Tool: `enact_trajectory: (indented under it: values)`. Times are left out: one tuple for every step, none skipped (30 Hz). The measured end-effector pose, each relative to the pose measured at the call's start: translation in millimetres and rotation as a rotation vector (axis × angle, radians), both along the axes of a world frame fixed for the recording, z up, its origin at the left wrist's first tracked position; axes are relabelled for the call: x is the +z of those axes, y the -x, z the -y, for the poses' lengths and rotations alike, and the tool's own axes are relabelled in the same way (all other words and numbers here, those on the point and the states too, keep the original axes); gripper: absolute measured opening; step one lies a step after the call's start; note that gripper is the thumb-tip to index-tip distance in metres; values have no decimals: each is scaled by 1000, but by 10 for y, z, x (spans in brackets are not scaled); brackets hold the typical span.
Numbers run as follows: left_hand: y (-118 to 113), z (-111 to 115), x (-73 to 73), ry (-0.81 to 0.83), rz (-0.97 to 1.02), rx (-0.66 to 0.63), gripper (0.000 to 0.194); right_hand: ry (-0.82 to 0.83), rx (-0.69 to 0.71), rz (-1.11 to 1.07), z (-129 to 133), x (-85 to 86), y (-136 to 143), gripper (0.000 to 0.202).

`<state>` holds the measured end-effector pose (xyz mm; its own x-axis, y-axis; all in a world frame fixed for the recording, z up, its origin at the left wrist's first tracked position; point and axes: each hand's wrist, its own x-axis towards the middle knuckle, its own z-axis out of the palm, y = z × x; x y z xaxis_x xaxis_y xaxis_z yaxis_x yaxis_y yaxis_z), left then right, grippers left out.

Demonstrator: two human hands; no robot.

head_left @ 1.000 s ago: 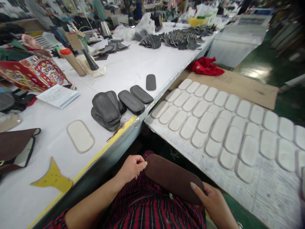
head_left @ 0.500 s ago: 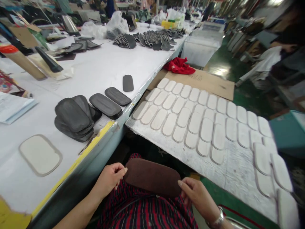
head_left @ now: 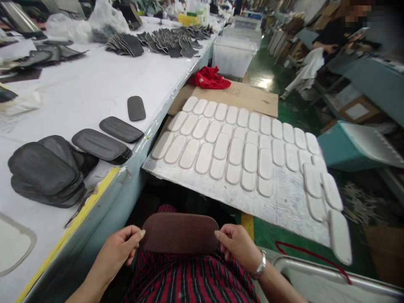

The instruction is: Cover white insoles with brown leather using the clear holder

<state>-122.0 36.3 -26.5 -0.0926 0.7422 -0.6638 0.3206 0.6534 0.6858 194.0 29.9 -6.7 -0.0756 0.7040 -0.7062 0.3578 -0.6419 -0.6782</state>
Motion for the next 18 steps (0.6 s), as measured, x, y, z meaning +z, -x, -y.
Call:
enact_trajectory:
  values:
    - [2, 4, -5, 1, -1, 0, 38, -1, 4, -2, 1, -5, -3, 29]
    - [4, 7, -10, 1, -1, 1, 38, -2, 7, -1, 1, -10, -5, 28]
    - [5, 10, -12, 2, 1, 1, 38, -5, 10, 7, 2, -16, -7, 28]
    - [5, 12, -11, 2, 5, 4, 38, -7, 14, 17, 4, -21, -10, 27]
    - [4, 13, -8, 3, 10, 6, 38, -12, 20, 27, 4, -27, -13, 27]
    - [1, 13, -2, 4, 12, 8, 38, -19, 29, 36, 5, -31, -17, 26]
    - [-4, 11, 6, 4, 10, 10, 38, -28, 41, 44, 4, -35, -21, 26]
    - [-10, 9, 15, 5, 5, 11, 38, -36, 56, 51, 3, -38, -25, 25]
    - [-16, 6, 23, 6, -1, 12, 39, -43, 71, 57, 1, -40, -29, 25]
    - [-22, 2, 30, 6, -8, 13, 39, -49, 84, 62, 0, -43, -32, 25]
    - [-27, -1, 35, 5, -14, 14, 39, -55, 94, 69, -2, -45, -34, 25]
    - [-30, -4, 37, 2, -19, 15, 39, -56, 102, 77, -4, -47, -35, 25]
    - [-32, -7, 38, -2, -23, 14, 39, -59, 108, 86, -5, -49, -35, 25]
    - [-32, -9, 37, -6, -27, 11, 40, -63, 113, 98, -6, -48, -33, 25]
    - [-32, -10, 38, -9, -32, 8, 40, -70, 122, 113, -8, -45, -31, 25]
    - [-32, -10, 40, -10, -36, 2, 39, -78, 135, 131, -13, -38, -29, 25]
    - [-34, -9, 45, -10, -42, -7, 39, -90, 153, 150, -22, -26, -27, 26]
    - [-39, -8, 53, -14, -52, -18, 38, -110, 177, 174, -34, -10, -27, 27]
